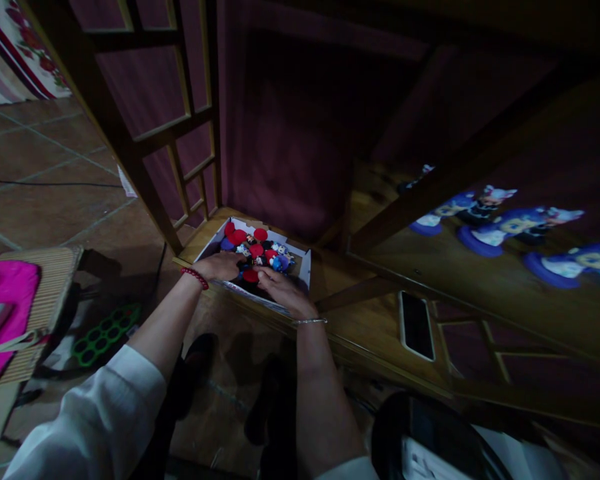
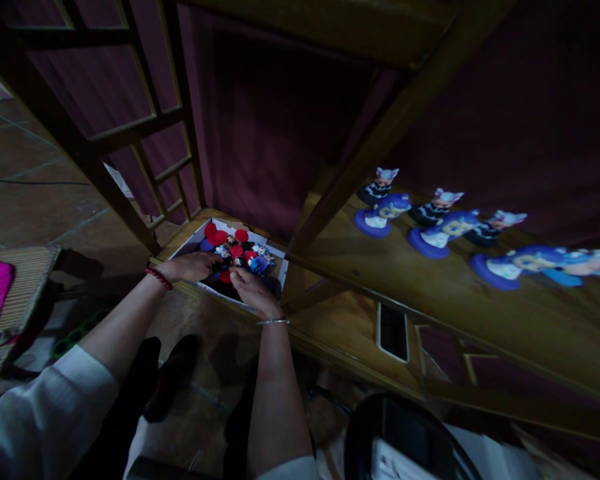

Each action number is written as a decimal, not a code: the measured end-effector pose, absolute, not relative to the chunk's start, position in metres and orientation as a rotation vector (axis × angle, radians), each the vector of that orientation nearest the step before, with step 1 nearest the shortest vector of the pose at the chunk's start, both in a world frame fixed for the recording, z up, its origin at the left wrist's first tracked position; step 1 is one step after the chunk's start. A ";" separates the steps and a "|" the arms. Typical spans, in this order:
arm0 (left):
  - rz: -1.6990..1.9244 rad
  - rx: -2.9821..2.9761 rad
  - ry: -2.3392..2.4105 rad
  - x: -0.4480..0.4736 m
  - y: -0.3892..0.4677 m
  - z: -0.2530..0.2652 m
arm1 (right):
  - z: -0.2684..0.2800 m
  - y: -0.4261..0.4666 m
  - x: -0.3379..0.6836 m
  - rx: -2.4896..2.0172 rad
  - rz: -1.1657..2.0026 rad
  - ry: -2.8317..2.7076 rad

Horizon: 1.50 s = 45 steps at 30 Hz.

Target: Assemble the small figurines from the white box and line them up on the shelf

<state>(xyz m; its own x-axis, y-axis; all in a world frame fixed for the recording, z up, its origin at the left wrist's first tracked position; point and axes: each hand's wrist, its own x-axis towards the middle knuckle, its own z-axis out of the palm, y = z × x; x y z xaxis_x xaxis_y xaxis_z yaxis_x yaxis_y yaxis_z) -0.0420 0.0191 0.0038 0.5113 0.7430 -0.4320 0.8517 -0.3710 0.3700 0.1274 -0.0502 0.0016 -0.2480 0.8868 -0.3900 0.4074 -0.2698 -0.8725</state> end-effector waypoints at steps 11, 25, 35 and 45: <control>0.357 1.679 1.324 -0.030 0.011 0.016 | -0.013 -0.039 0.126 -1.425 1.408 -1.191; -0.346 2.248 1.569 -0.040 0.008 0.011 | -0.018 -0.040 0.121 -1.542 1.389 -1.471; -0.403 2.264 1.360 -0.039 0.014 0.005 | -0.028 -0.039 0.127 -1.560 1.262 -1.607; -0.409 2.259 1.372 -0.037 0.010 0.010 | -0.033 -0.039 0.125 -1.571 1.179 -1.684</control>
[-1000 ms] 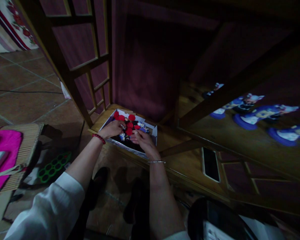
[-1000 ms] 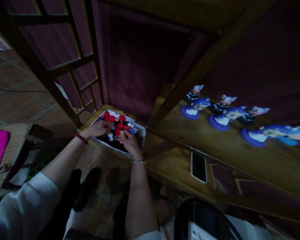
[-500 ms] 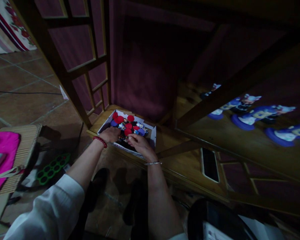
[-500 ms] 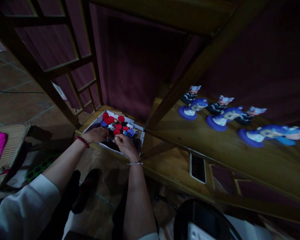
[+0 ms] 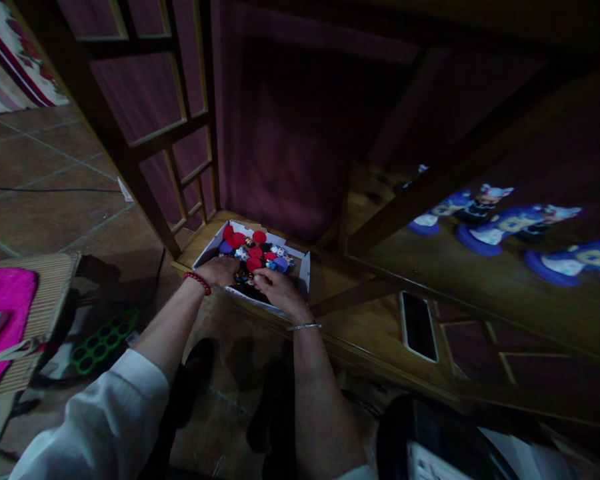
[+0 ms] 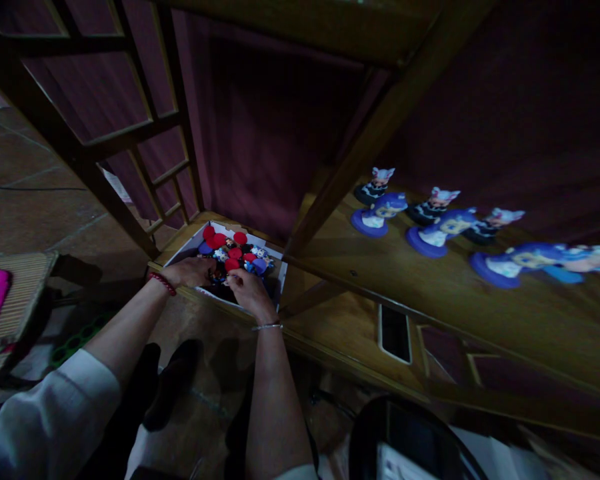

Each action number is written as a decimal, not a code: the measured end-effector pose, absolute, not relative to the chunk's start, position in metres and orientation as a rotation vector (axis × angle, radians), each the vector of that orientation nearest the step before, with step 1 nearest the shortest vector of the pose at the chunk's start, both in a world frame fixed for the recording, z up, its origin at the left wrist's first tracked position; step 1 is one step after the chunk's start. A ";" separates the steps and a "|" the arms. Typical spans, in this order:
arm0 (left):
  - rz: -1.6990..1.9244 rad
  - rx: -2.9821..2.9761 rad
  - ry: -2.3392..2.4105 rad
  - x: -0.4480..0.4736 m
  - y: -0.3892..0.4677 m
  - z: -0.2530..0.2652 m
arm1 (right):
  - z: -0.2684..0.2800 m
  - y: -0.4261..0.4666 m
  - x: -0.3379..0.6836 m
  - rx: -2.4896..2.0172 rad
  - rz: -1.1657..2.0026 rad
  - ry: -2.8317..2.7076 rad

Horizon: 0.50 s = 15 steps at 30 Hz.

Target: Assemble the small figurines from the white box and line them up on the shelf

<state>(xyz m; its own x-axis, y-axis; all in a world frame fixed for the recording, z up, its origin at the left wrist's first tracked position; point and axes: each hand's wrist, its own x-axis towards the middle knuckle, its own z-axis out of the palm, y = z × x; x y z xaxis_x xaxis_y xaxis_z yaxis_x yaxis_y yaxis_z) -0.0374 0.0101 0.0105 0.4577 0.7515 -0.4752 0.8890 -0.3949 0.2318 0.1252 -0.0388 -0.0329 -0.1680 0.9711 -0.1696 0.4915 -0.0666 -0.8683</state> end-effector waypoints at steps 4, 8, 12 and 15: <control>-0.341 2.256 1.322 -0.039 0.014 0.006 | -0.032 -0.039 0.125 -1.598 1.144 -1.720; -0.254 2.234 1.281 -0.041 0.017 0.001 | -0.026 -0.039 0.125 -1.622 1.107 -1.774; -0.185 2.237 1.254 -0.041 0.018 -0.001 | -0.023 -0.040 0.125 -1.644 1.104 -1.796; -0.165 2.235 1.253 -0.041 0.018 0.000 | -0.021 -0.041 0.125 -1.650 1.101 -1.798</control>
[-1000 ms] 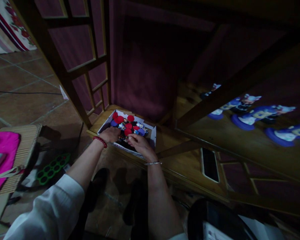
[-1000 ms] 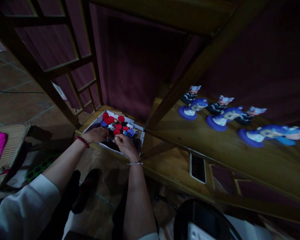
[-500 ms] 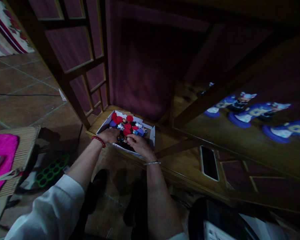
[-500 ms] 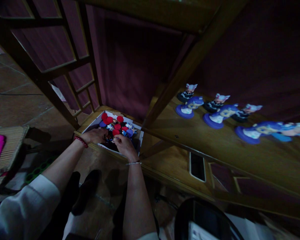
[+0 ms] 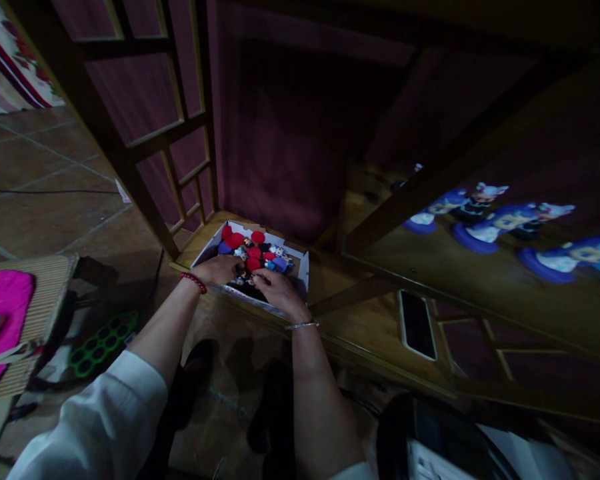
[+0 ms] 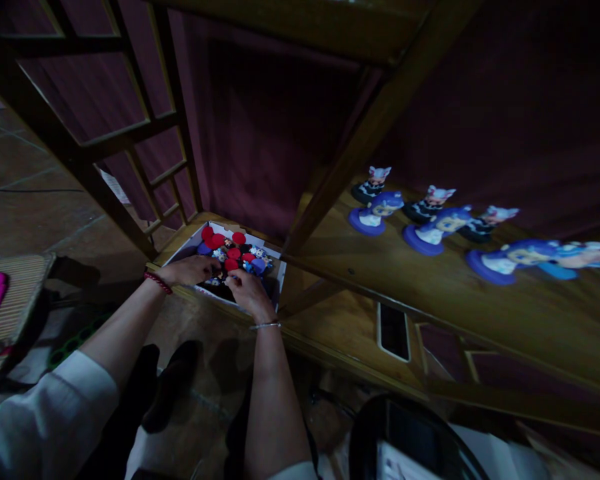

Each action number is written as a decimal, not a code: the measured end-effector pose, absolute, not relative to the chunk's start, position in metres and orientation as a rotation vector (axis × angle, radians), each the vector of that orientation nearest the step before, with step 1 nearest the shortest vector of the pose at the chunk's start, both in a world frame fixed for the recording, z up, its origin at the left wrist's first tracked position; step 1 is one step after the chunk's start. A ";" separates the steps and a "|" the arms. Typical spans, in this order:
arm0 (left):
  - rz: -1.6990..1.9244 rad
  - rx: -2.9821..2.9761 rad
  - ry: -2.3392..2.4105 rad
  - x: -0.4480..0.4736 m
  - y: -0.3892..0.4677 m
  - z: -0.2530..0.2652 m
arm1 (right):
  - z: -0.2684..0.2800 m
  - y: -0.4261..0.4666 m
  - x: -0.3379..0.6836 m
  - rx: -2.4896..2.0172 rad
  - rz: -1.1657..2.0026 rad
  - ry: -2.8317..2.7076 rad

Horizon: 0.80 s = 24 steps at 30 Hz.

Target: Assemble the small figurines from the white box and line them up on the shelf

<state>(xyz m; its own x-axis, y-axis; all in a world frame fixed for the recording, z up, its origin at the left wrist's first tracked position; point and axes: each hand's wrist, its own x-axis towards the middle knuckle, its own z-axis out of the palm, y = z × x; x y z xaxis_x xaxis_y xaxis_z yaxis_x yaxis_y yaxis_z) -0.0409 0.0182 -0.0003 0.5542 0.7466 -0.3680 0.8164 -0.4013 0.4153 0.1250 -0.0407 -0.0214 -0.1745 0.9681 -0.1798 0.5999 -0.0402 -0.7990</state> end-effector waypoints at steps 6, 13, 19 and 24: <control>-0.126 2.241 1.246 -0.042 0.017 0.009 | -0.013 -0.043 0.124 -1.668 1.074 -1.819; -0.008 2.194 1.255 -0.046 0.019 0.009 | -0.007 -0.044 0.124 -1.675 1.114 -1.821; 0.115 1.964 1.209 -0.047 0.020 0.007 | -0.020 -0.040 0.125 -1.668 1.093 -1.772; 0.232 1.843 1.162 -0.042 0.018 0.009 | -0.035 -0.035 0.127 -1.609 1.114 -1.701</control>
<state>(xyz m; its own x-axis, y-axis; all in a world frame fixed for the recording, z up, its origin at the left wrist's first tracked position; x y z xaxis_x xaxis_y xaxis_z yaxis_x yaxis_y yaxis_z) -0.0424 0.0182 0.0088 0.5376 0.7916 -0.2904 0.6189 -0.1366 0.7735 0.1269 -0.0353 -0.0353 -0.1395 0.9784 -0.1523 0.5305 -0.0561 -0.8459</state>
